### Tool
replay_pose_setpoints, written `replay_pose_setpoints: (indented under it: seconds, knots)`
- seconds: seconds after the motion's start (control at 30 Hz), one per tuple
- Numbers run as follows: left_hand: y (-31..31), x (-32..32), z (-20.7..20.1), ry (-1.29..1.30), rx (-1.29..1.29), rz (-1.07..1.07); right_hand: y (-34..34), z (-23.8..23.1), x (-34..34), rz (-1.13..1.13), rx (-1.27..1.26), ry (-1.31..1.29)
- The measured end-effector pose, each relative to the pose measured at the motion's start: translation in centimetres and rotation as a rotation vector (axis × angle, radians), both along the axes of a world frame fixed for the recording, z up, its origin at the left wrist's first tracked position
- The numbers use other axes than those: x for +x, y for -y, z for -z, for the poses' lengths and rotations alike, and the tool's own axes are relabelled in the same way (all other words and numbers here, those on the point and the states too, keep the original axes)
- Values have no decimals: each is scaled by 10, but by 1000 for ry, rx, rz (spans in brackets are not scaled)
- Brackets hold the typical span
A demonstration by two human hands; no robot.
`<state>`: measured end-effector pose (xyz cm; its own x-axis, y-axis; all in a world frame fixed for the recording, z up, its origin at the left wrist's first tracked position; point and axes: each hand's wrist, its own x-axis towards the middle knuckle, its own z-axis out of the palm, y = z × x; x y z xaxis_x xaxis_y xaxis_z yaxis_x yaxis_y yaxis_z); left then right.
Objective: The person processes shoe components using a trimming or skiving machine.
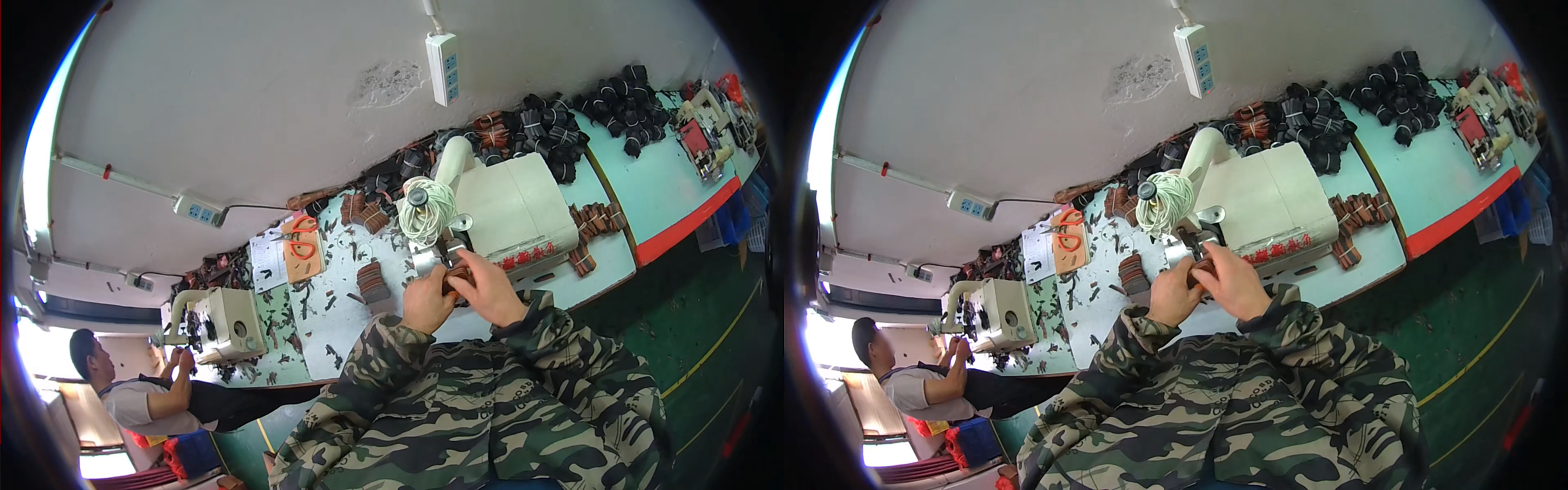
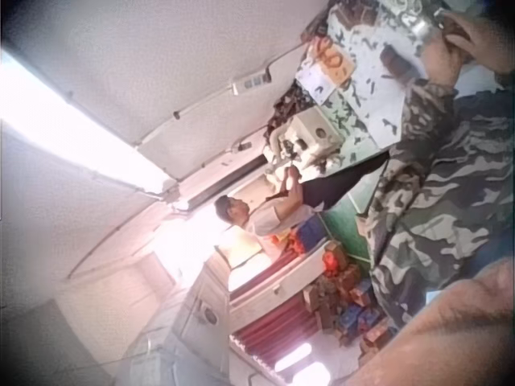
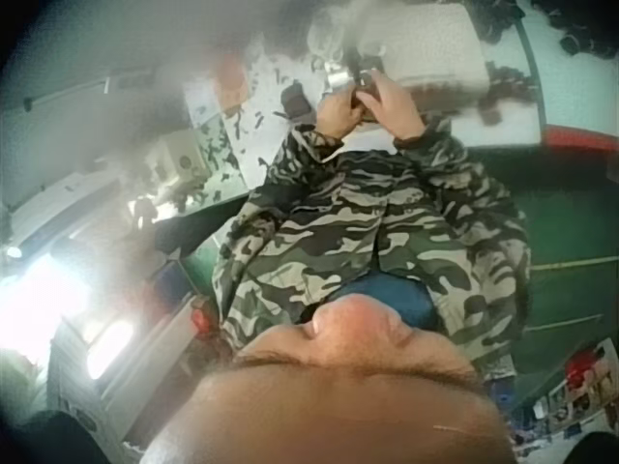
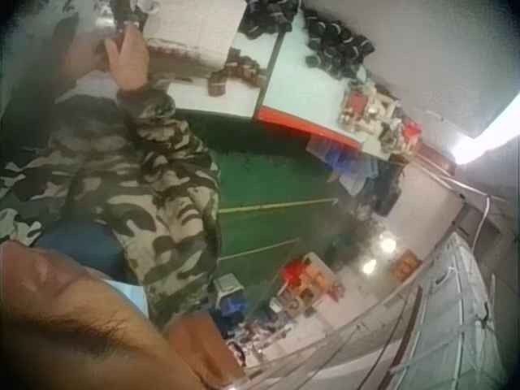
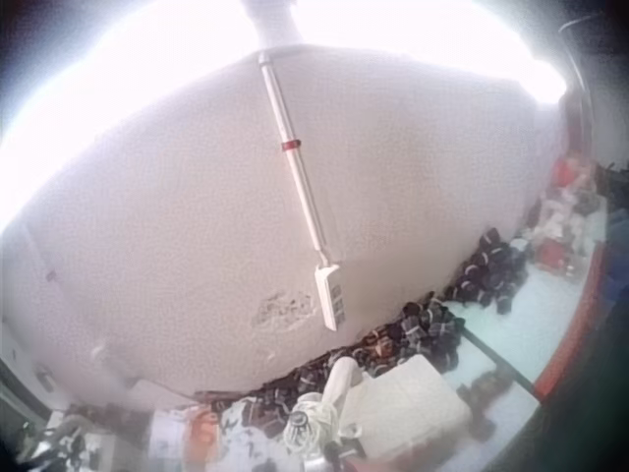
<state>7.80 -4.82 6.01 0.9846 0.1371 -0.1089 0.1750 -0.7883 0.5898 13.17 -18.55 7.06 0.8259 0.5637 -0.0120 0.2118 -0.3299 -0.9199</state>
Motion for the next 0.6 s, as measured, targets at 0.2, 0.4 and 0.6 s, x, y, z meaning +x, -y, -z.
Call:
replay_pose_setpoints:
  seconds: [0.2, 0.4, 0.6]
  knots:
    - [-9, -3, 4, 61, 38, 109, 1, 6, -11, -72, -163, 223]
    - [-28, -16, -24, -421, -1051, 46, 6, 9, -1, -14, 255, -510]
    - [-20, -17, 4, -281, -1080, -137, -7, 11, -3, 80, 150, -430]
